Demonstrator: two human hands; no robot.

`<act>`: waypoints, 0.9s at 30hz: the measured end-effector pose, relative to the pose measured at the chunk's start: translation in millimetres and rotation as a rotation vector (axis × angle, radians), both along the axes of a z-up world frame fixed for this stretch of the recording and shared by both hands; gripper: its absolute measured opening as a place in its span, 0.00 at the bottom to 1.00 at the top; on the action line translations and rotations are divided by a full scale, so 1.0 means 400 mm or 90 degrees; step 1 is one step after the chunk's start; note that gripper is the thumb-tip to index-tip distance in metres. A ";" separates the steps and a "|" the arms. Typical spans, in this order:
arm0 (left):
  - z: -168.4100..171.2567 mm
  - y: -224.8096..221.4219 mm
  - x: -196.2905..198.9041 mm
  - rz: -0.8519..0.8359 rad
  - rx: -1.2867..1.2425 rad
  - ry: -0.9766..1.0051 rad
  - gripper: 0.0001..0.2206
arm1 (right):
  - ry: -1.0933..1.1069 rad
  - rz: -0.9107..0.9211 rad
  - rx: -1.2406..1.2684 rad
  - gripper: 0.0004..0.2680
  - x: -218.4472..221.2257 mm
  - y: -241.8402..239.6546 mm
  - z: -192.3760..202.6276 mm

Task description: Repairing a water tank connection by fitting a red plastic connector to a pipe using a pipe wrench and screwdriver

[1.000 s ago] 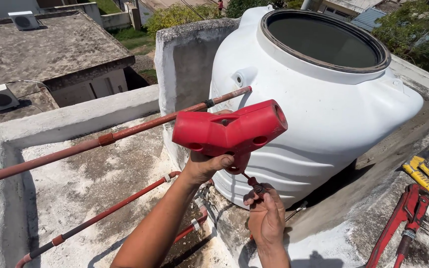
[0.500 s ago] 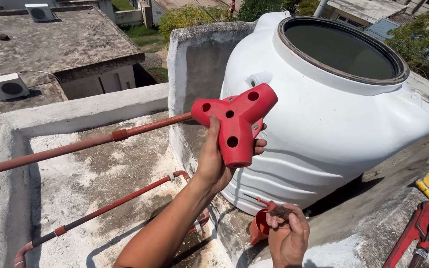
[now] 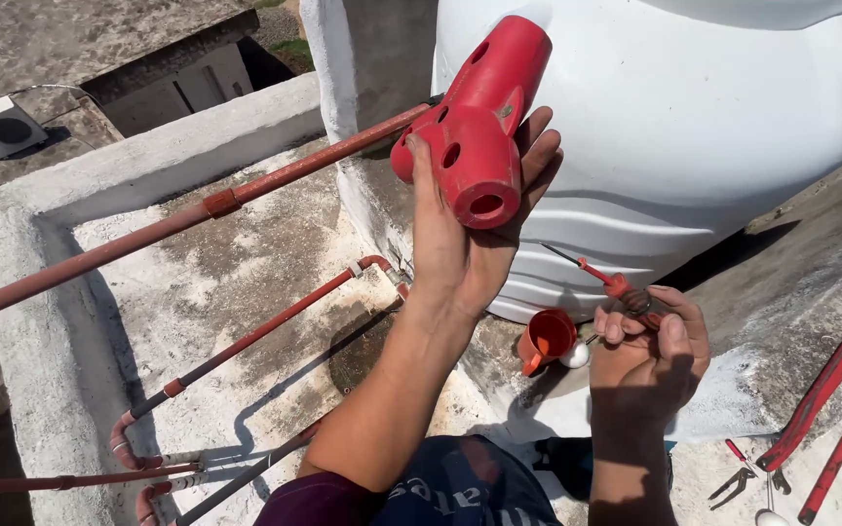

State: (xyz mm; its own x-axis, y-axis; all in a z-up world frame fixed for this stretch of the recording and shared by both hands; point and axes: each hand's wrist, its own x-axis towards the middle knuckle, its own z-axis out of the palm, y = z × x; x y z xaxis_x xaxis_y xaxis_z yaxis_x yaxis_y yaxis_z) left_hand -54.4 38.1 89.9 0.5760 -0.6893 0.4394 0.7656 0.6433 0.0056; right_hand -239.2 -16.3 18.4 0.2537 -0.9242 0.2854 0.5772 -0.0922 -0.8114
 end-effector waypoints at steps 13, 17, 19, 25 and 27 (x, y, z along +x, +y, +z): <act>0.108 0.137 -0.175 -0.113 0.101 -0.011 0.37 | -0.110 -0.120 -0.092 0.11 -0.021 -0.154 -0.140; 0.112 0.117 -0.141 -0.132 0.079 -0.069 0.39 | 0.138 -0.146 0.091 0.17 -0.098 -0.287 -0.348; 0.101 0.133 -0.171 -0.130 0.115 0.001 0.39 | 0.108 -0.073 0.192 0.17 -0.166 -0.250 -0.328; 0.111 0.124 -0.165 -0.186 0.154 0.032 0.42 | 0.102 -0.057 0.214 0.18 -0.187 -0.368 -0.505; 0.112 0.107 -0.165 -0.201 0.156 0.045 0.44 | 0.267 -0.157 0.090 0.21 -0.194 -0.513 -0.646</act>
State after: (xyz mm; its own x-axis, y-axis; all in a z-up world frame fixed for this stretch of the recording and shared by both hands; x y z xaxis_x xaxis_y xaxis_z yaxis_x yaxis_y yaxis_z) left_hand -120.4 80.9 134.5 0.3414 -0.9168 0.2071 0.9295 0.3620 0.0705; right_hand -316.8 -221.6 -239.9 0.0882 -0.9934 0.0738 0.1744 -0.0575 -0.9830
